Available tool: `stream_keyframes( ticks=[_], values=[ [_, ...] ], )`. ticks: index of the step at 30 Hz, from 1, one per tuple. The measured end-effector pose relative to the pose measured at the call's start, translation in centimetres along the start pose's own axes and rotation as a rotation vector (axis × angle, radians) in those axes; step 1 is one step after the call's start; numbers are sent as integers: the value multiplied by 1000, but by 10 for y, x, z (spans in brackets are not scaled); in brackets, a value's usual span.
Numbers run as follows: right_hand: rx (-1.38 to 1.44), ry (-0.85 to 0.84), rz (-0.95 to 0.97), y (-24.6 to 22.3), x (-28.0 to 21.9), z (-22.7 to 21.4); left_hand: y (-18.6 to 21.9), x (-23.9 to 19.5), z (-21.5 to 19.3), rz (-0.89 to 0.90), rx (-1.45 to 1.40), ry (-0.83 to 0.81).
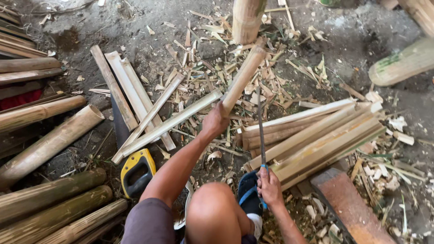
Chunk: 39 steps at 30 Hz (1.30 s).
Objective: The person sits on the ground and uses a knife to shave and shape a piece of bamboo, repeatedly rotating it and removing thin strips. The person places the shaped pieces aside and continues working on the bamboo.
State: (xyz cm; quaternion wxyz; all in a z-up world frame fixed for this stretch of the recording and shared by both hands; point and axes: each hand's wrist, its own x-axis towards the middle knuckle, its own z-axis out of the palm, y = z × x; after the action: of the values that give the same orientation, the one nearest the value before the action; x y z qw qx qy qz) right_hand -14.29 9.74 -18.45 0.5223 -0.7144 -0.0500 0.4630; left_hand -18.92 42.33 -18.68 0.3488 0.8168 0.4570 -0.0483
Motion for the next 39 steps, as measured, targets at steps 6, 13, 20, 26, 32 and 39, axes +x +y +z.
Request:
stream_keyframes(
  ticks=[6, 13, 20, 26, 32, 39],
  values=[
    [-69, -46, -107, -29, 23, 11, -7, 15, 5, -17, 92, 84],
    [-167, -72, -118, -44, 19, 23, -55, 13, 7, -146, 168, 36],
    [-241, -109, -147, -37, 11, 38, -168, -48, -46, -234, 459, 239],
    [-401, -101, -222, -39, -2, 39, -148, -52, -54, 13, 398, 319],
    [-503, 125, -445, -32, -25, -6, -8, -7, -59, 551, 255, -204],
    [-124, 243, -255, -5, -81, -81, 145, -13, 50, 788, 228, -269]
  ],
)
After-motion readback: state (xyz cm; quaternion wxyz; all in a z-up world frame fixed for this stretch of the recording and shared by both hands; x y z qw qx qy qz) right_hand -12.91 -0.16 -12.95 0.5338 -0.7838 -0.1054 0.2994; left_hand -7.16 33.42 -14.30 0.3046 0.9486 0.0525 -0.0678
